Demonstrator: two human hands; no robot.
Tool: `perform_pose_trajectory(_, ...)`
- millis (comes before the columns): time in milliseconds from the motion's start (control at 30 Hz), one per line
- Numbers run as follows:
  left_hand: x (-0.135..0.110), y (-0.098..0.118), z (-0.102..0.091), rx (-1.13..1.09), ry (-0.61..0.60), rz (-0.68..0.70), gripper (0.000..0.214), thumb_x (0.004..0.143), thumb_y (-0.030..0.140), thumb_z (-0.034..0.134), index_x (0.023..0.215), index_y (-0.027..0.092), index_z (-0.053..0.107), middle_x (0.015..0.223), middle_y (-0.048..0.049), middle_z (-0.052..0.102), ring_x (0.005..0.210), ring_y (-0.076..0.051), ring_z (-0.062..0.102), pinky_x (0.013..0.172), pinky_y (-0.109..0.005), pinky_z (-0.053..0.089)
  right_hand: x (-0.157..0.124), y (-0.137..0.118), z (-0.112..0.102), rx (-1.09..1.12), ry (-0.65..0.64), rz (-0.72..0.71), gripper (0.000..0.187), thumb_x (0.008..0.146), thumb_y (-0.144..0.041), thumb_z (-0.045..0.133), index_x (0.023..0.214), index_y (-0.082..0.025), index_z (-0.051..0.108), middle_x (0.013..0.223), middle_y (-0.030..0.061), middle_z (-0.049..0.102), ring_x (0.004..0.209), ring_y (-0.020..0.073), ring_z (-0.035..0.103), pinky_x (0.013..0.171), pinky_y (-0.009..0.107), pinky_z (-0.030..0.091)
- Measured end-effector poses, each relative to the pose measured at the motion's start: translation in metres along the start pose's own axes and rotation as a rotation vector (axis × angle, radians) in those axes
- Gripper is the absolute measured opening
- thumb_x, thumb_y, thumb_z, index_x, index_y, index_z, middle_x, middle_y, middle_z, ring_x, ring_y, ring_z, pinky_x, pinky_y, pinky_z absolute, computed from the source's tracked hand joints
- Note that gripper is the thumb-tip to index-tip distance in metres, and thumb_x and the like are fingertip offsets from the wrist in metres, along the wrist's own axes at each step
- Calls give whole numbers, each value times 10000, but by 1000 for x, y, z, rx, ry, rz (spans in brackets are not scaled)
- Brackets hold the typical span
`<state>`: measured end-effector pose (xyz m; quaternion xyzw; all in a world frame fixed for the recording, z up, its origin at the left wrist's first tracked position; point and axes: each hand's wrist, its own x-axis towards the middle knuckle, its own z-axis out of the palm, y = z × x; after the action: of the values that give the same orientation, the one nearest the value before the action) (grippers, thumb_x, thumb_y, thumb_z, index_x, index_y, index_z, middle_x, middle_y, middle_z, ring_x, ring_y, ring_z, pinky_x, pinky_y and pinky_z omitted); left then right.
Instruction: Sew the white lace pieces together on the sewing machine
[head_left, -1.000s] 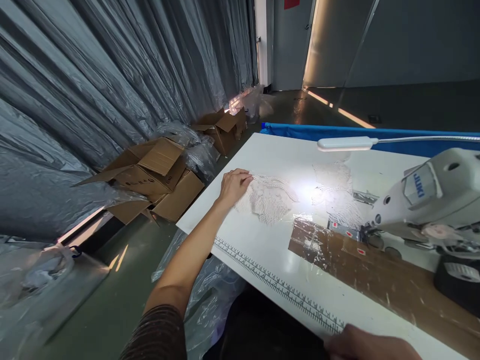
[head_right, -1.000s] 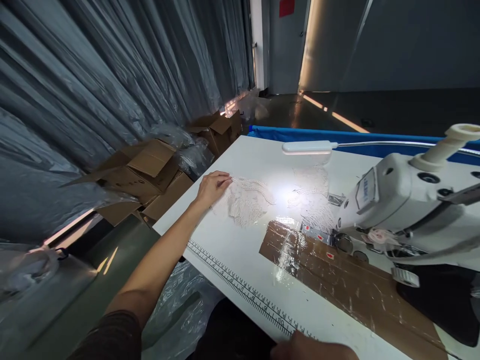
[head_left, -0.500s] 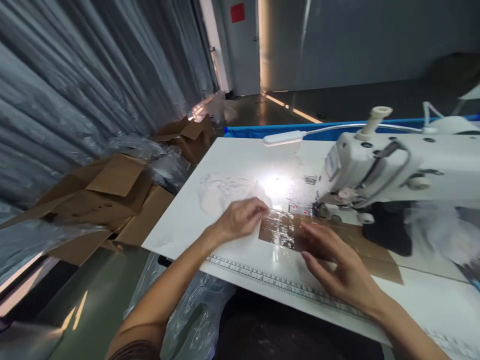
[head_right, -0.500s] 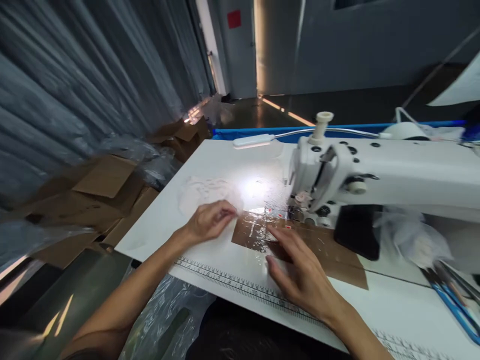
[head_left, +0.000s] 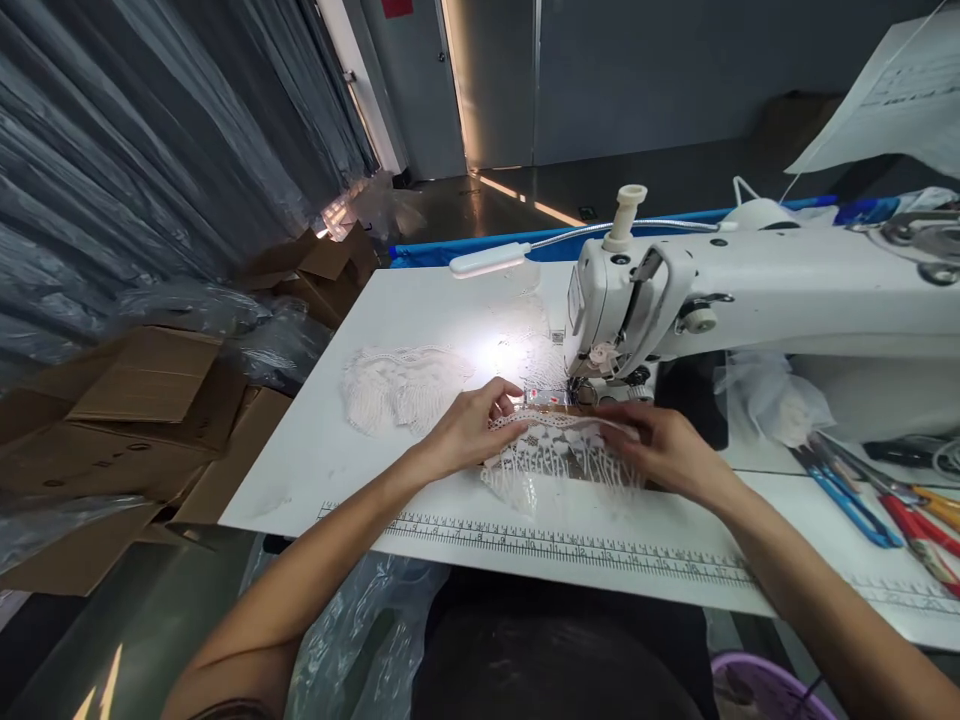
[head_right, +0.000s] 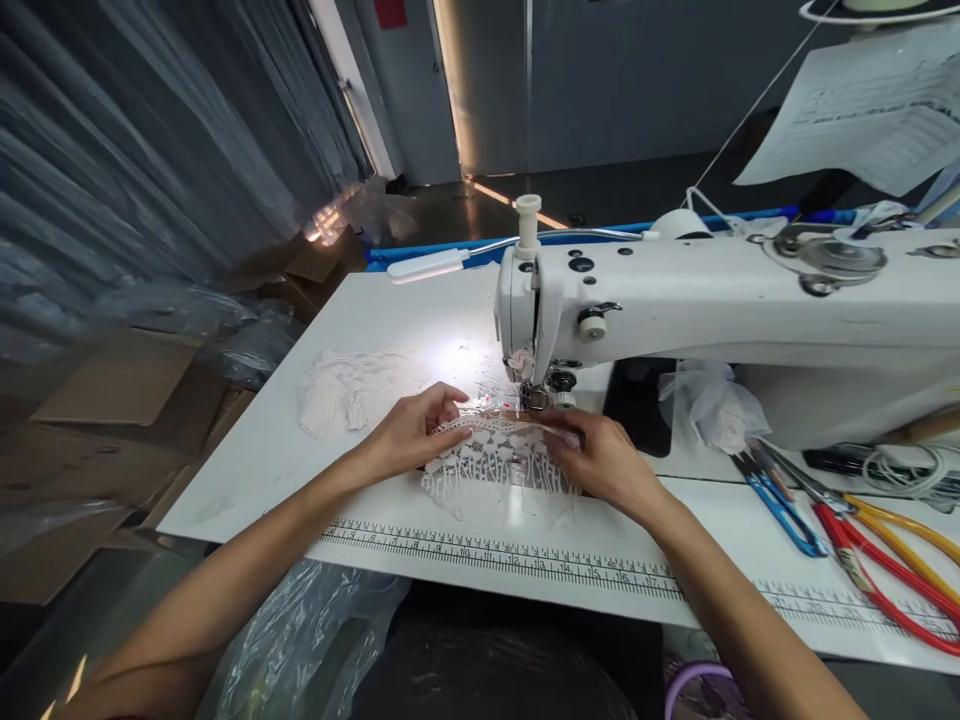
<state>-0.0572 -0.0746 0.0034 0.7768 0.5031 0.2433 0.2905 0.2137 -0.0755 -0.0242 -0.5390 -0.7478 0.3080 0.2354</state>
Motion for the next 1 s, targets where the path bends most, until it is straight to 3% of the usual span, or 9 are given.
perform_pose_trajectory(100,7,-13,3,284,117,107,319,900,314,579,1186,179,540,1015,-82,616,757,-166,609,542,-257,468,7,9,2,-339,300,-32,315,886,-368,487,1014,-169,695,922,109,671,674,219,604,509,304,388)
perform_pose_trajectory(167,12,-19,3,378,166,202,272,929,287,532,1175,173,557,1055,-95,610,773,-168,602,538,-257,468,6,14,6,-387,433,-86,294,894,-350,475,1010,-179,684,1062,126,652,766,238,629,524,310,402)
perform_pose_trajectory(367,40,-20,15,217,-118,510,189,957,208,512,1061,200,669,1053,-70,644,908,-156,624,736,-289,548,2,13,16,-239,524,-188,226,880,-271,491,956,-194,690,1005,102,649,827,233,631,621,334,483)
perform_pose_trajectory(500,64,-16,27,193,-290,546,168,889,205,631,1026,259,712,1041,-51,632,947,-164,611,774,-291,547,0,10,16,-169,465,-219,225,880,-254,493,942,-173,692,935,99,641,731,202,618,580,316,475)
perform_pose_trajectory(600,71,-11,30,225,-291,567,66,857,226,671,886,236,729,1023,-64,626,947,-185,604,783,-318,539,-5,4,17,-113,379,-222,238,897,-306,508,974,-179,694,880,80,649,692,182,615,590,303,493)
perform_pose_trajectory(700,65,-3,27,239,-271,645,100,903,227,598,859,196,682,1034,-73,654,970,-198,607,856,-368,517,-11,-10,21,-110,225,-239,266,869,-422,586,965,-201,697,960,85,683,806,211,652,673,320,523)
perform_pose_trajectory(800,48,8,16,206,-264,656,117,938,221,537,886,183,635,863,-33,679,803,-161,625,927,-418,484,-17,-28,27,-73,125,-242,264,883,-433,571,921,-203,692,1002,94,689,876,233,653,726,339,514)
perform_pose_trajectory(867,35,13,6,81,-261,578,78,927,215,556,907,181,623,805,-11,672,715,-133,616,869,-376,511,-21,-39,30,106,25,-217,259,927,-375,499,861,-192,669,913,74,682,814,198,635,704,310,493)
perform_pose_trajectory(1000,17,17,-8,-266,-286,295,126,938,264,533,976,177,615,822,-28,661,672,-115,619,566,-231,491,-23,-46,32,571,-283,-49,308,945,-426,473,814,-176,596,685,-11,555,580,106,477,508,220,378)
